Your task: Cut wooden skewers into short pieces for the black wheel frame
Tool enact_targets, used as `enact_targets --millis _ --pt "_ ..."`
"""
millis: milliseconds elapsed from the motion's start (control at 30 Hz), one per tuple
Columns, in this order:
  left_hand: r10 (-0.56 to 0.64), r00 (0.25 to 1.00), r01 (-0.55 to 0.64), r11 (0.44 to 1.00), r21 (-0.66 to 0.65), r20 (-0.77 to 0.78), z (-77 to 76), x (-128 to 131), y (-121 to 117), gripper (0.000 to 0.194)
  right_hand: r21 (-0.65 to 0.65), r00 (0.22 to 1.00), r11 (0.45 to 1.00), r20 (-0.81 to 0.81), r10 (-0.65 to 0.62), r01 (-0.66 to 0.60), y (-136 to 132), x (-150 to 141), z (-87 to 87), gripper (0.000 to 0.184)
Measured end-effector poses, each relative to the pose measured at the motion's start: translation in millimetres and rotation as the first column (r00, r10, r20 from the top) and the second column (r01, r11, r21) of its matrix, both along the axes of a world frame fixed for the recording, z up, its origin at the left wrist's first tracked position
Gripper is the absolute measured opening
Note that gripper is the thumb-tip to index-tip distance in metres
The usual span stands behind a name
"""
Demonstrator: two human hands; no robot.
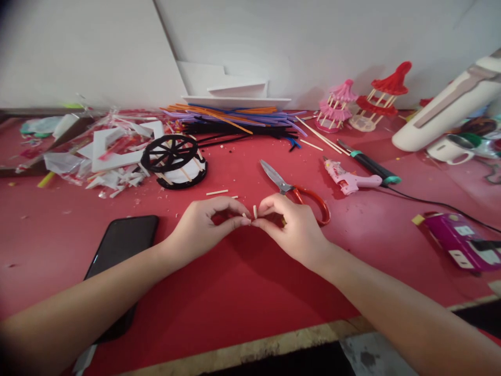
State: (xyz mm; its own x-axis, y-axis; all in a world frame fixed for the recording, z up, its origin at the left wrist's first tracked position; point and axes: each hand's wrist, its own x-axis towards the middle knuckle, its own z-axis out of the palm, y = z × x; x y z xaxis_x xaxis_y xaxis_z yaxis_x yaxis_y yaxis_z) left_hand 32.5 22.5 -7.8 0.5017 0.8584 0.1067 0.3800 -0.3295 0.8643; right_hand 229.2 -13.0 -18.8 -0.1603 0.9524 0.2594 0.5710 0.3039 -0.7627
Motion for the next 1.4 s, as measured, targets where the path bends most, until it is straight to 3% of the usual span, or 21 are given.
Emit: enact_targets --millis 100,467,633,1067,1267,1400 --pt "-0.011 0.998 0.014 0.998 0.059 -0.062 0.3 0.5 -0.9 0.001 0.068 0.995 0.997 0.088 0.041 -0.047 -0.4 -1.8 -2.5 0.006" --pt "0.040 0.993 -0.019 0.983 0.182 -0.112 -2.3 -0.2 -2.5 0.007 0.119 0.972 0.985 0.215 0.096 -0.124 -3.9 -5.9 -1.1 0.017" --pt "0.042 0.992 -0.021 0.986 0.165 -0.122 -0.5 0.2 -2.5 0.009 0.149 0.954 0.968 0.252 0.160 -0.202 -5.5 -8.6 -0.8 0.022" --pt "0.043 0.994 -0.027 0.988 0.150 -0.100 -0.6 0.8 -3.3 0.015 0.189 0.958 0.962 0.247 0.146 -0.196 -4.8 -10.5 -0.6 0.020" --pt "0.034 0.995 -0.012 0.971 0.239 -0.091 -3.7 -1.0 -0.6 0.011 0.172 0.964 0.967 0.221 0.147 -0.187 -3.6 -9.1 -2.9 0.014" --pt "0.028 0.992 -0.007 0.985 0.175 -0.119 -3.3 -2.0 -0.2 0.012 0.202 0.950 0.954 0.265 0.166 -0.223 -2.5 -7.5 -3.9 0.011"
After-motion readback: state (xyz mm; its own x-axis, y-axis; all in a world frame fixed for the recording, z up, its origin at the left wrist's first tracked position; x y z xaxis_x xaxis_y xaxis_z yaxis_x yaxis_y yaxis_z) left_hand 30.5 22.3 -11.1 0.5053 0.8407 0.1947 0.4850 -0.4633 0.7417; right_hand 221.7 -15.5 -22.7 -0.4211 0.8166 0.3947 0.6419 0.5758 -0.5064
